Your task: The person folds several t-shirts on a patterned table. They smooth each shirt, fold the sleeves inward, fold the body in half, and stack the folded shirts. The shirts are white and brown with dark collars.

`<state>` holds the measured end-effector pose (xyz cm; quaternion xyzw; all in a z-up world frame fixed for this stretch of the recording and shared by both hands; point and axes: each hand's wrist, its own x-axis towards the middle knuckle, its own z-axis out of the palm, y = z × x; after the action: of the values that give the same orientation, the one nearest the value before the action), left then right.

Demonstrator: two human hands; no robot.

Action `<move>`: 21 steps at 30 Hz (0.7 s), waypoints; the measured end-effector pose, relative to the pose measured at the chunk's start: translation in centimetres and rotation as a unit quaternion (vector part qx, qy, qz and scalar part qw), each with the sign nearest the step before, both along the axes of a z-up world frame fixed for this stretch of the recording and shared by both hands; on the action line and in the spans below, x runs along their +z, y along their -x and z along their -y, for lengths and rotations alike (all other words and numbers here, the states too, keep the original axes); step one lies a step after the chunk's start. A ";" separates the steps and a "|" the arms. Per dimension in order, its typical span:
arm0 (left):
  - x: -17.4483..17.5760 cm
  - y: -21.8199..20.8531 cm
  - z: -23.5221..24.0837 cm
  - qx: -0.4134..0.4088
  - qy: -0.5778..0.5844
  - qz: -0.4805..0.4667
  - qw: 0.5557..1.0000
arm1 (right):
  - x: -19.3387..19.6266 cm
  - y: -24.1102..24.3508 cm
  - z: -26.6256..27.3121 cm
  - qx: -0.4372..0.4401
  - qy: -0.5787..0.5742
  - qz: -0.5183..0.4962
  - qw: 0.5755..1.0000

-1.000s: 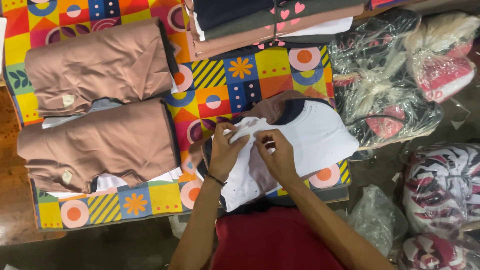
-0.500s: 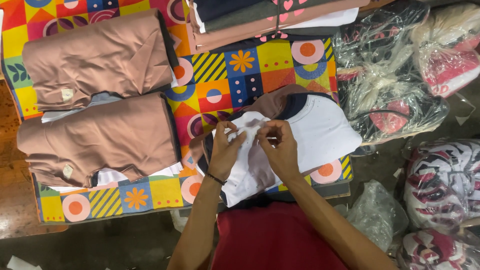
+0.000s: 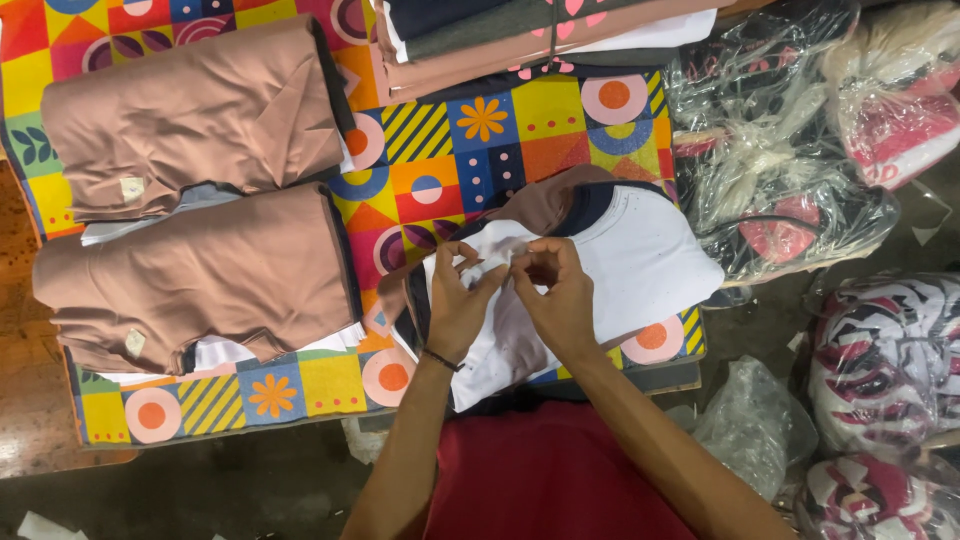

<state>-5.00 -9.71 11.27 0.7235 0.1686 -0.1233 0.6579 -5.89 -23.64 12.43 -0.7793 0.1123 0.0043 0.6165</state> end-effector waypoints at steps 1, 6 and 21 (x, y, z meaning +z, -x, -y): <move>0.6 0.1 0.2 -0.004 -0.022 0.004 1.000 | 0.1 0.0 0.0 0.007 0.025 0.006 1.000; 0.0 0.1 1.0 -0.016 -0.077 0.033 0.996 | -0.7 -0.4 0.1 0.027 0.083 0.000 0.996; -4.4 0.2 1.6 0.117 0.190 0.006 0.975 | -3.0 -0.5 1.6 -0.091 -0.293 -0.100 0.947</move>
<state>-5.20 -11.31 6.89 0.5615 0.2219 -0.0710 0.7940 -5.39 -25.26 9.39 -0.5466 0.2375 0.0590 0.8008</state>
